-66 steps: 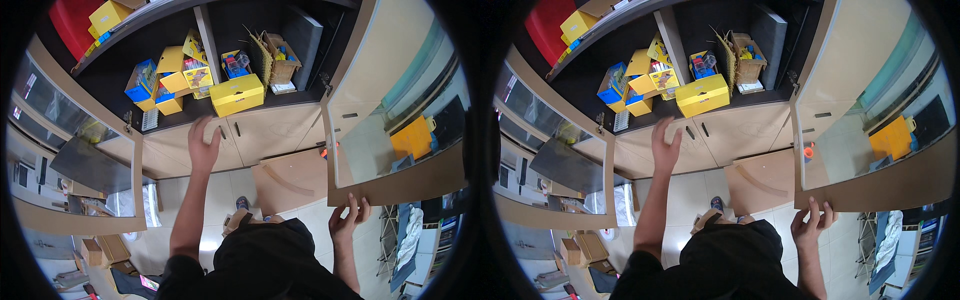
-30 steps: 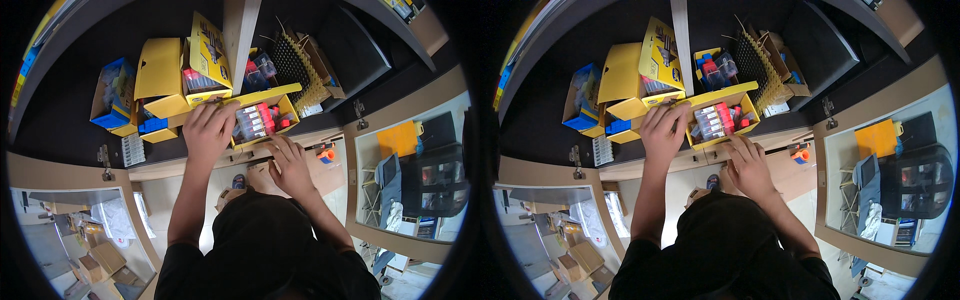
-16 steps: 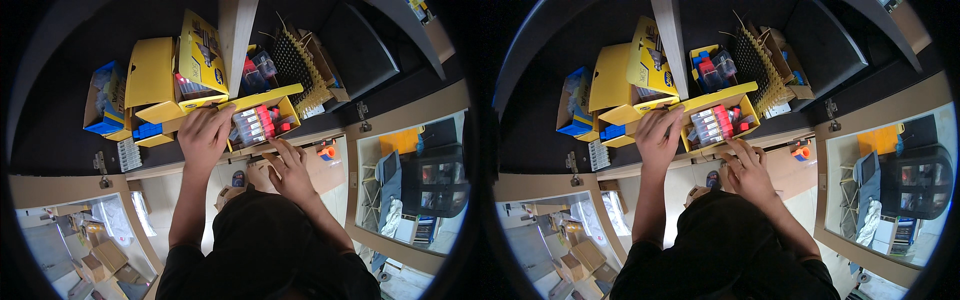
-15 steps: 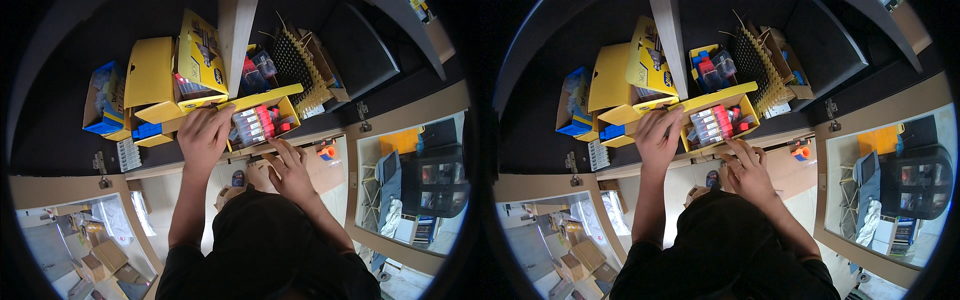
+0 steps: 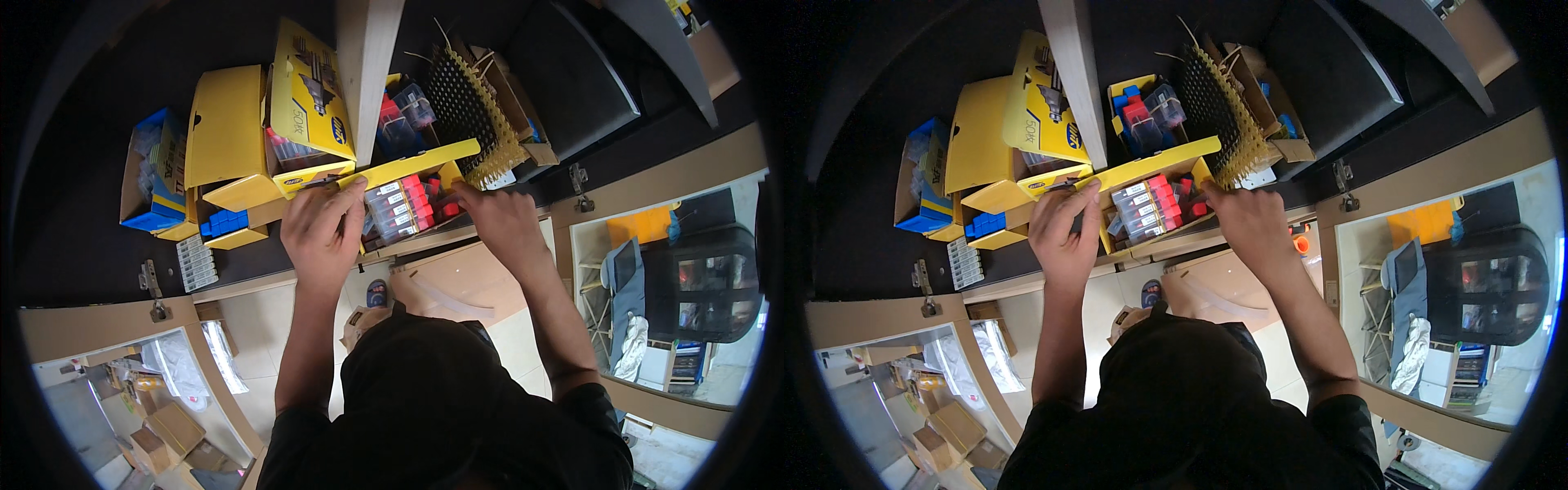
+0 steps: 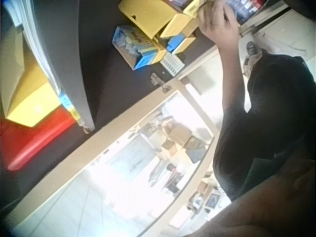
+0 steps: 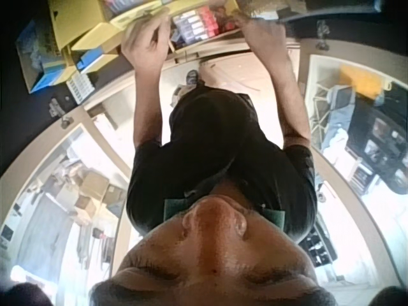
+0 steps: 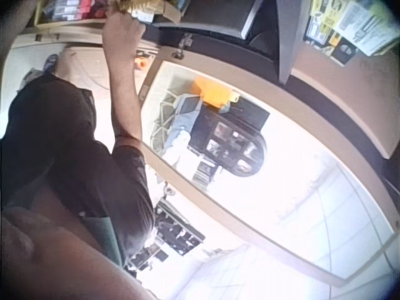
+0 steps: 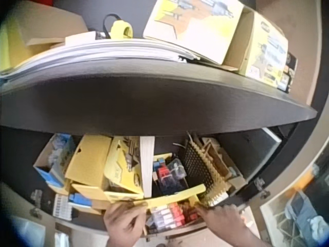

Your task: The person opens a cabinet door, sorts through various boxed items including tools and hardware components, and opens a small blue container to handle a metal component.

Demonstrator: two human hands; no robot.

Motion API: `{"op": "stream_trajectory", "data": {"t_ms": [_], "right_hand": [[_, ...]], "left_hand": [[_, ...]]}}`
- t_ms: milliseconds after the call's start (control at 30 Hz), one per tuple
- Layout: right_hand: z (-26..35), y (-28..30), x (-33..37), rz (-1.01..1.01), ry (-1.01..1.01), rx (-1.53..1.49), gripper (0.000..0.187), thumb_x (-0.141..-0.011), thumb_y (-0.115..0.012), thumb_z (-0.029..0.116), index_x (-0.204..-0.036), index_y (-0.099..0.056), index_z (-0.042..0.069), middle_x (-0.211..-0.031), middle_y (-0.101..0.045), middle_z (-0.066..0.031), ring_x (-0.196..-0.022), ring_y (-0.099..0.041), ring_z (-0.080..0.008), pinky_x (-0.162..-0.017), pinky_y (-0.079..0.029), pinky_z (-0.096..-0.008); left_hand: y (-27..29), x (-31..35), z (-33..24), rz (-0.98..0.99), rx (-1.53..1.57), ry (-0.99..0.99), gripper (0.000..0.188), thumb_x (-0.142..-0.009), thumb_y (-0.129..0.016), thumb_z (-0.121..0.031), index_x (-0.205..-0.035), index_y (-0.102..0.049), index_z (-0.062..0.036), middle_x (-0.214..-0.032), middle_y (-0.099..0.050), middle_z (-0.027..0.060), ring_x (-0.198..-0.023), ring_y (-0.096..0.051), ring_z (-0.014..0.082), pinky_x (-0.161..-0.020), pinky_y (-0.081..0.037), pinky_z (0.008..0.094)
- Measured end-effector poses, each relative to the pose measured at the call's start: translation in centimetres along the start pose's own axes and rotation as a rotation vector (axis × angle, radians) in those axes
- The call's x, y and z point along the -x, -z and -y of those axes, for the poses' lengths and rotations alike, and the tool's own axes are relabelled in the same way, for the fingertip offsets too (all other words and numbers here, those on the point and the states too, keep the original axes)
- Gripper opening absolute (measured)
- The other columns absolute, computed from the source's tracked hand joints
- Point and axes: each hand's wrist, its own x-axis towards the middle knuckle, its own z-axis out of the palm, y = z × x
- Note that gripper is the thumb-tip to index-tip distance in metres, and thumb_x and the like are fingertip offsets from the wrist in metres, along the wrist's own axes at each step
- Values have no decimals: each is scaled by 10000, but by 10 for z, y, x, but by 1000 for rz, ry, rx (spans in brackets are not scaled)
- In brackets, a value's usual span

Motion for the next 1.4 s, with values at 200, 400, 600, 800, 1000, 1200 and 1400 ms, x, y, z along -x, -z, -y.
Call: {"op": "stream_trajectory", "data": {"t_ms": [200,400,600,800,1000,1200,1400], "right_hand": [[3,-3,-12,-54,-31,-6,191,-1044,-630,134,-1203,-737,138,-760,-759,-99,-694,-781,-266,-617,-583,-399],[8,21,10,-189,-446,-801,214,-1150,-576,89,-1313,-701,27,-832,-763,-115,-759,-769,-224,-693,-593,-361],[-1,23,31,-287,-453,-1110,258,-1181,-537,67,-1377,-692,4,-982,-795,-90,-882,-752,-148,-778,-575,-302],[-5,6,32,-369,-275,-591,422,-919,-678,-61,-1328,-718,34,-1068,-810,-192,-953,-801,-367,-824,-641,-446],[0,13,28,-179,-245,-518,268,-1024,-759,209,-1272,-790,110,-1057,-817,-167,-839,-786,-337,-731,-629,-438],[-50,38,31,-587,-448,-465,227,-922,-745,57,-1147,-775,68,-1076,-729,-125,-997,-683,-358,-860,-579,-443],[-59,14,20,-624,-356,-481,442,-877,-729,15,-1310,-755,103,-1331,-697,-114,-1149,-621,-359,-1000,-522,-461]], "left_hand": [[1,0,-5,1,4,31,271,-875,-866,-31,-1130,-867,-122,-970,-812,58,-901,-731,254,-825,-566,394],[2,2,-10,-11,4,74,242,-888,-861,-39,-1118,-865,-116,-998,-821,74,-939,-752,267,-846,-578,401],[3,1,-11,-6,14,47,236,-897,-854,-26,-1120,-861,-100,-1003,-818,94,-941,-754,281,-852,-582,412],[2,2,-16,-5,-14,47,226,-918,-837,-12,-1133,-848,-79,-1045,-798,143,-1007,-761,353,-911,-587,442],[9,4,-20,61,-29,80,233,-905,-807,-13,-1127,-834,-77,-926,-741,125,-884,-732,327,-820,-580,434],[33,0,-36,395,-10,-209,105,-800,-793,-109,-903,-775,-123,-601,-592,3,-601,-591,259,-620,-463,373],[6,-32,-71,409,-67,-418,137,-869,-779,-201,-970,-804,-112,-808,-730,28,-778,-660,253,-723,-522,398]]}}
